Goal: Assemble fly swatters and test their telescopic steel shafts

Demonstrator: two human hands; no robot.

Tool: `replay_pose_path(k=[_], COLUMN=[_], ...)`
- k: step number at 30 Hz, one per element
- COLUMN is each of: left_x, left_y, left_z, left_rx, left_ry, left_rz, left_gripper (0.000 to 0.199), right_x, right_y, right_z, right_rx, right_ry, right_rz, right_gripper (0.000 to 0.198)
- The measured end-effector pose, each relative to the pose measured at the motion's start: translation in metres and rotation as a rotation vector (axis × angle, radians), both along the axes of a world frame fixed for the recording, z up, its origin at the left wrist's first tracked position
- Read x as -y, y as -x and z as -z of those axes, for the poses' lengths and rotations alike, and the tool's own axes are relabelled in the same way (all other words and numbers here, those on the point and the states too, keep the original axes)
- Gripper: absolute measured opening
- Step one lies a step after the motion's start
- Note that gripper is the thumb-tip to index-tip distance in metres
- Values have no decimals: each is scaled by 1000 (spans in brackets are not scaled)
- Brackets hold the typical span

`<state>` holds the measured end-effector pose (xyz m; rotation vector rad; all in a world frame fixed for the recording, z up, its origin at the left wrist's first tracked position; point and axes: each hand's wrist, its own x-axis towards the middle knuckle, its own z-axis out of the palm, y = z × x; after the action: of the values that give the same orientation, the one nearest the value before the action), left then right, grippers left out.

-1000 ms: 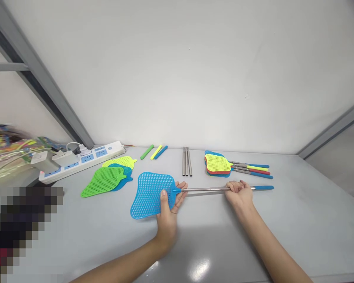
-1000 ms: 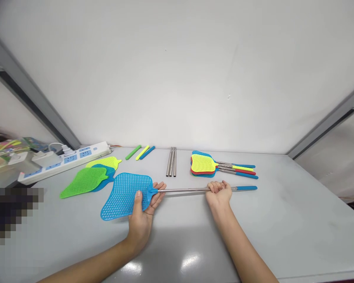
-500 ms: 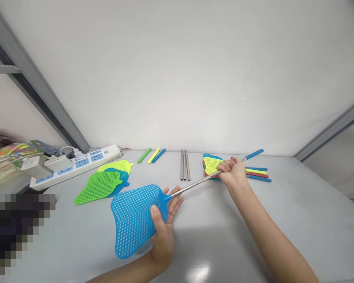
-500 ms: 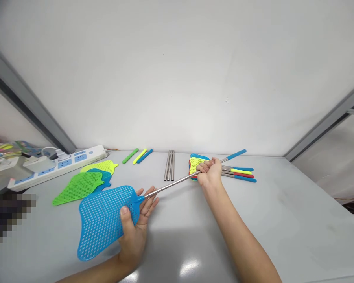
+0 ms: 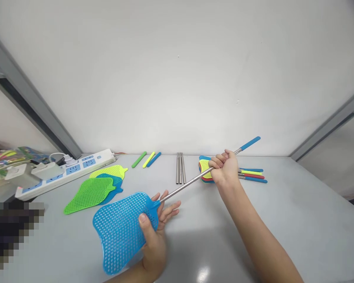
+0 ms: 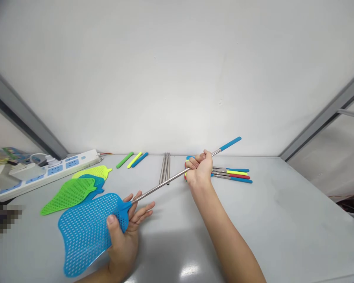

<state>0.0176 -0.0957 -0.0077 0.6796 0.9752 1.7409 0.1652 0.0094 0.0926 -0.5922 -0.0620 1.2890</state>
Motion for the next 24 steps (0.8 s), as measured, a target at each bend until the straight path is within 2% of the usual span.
replay_pose_path(k=[10, 24], left_x=[2, -3], left_y=[-1, 0], left_z=[-3, -5], left_rx=[-102, -99], left_ry=[-9, 38], left_rz=[4, 8], left_gripper=[42, 46], right_x=[-1, 2], right_y=[6, 3], right_z=[11, 16], right_rx=[-40, -58], right_ry=[50, 56], right_rz=[-23, -13], right_gripper=[26, 25])
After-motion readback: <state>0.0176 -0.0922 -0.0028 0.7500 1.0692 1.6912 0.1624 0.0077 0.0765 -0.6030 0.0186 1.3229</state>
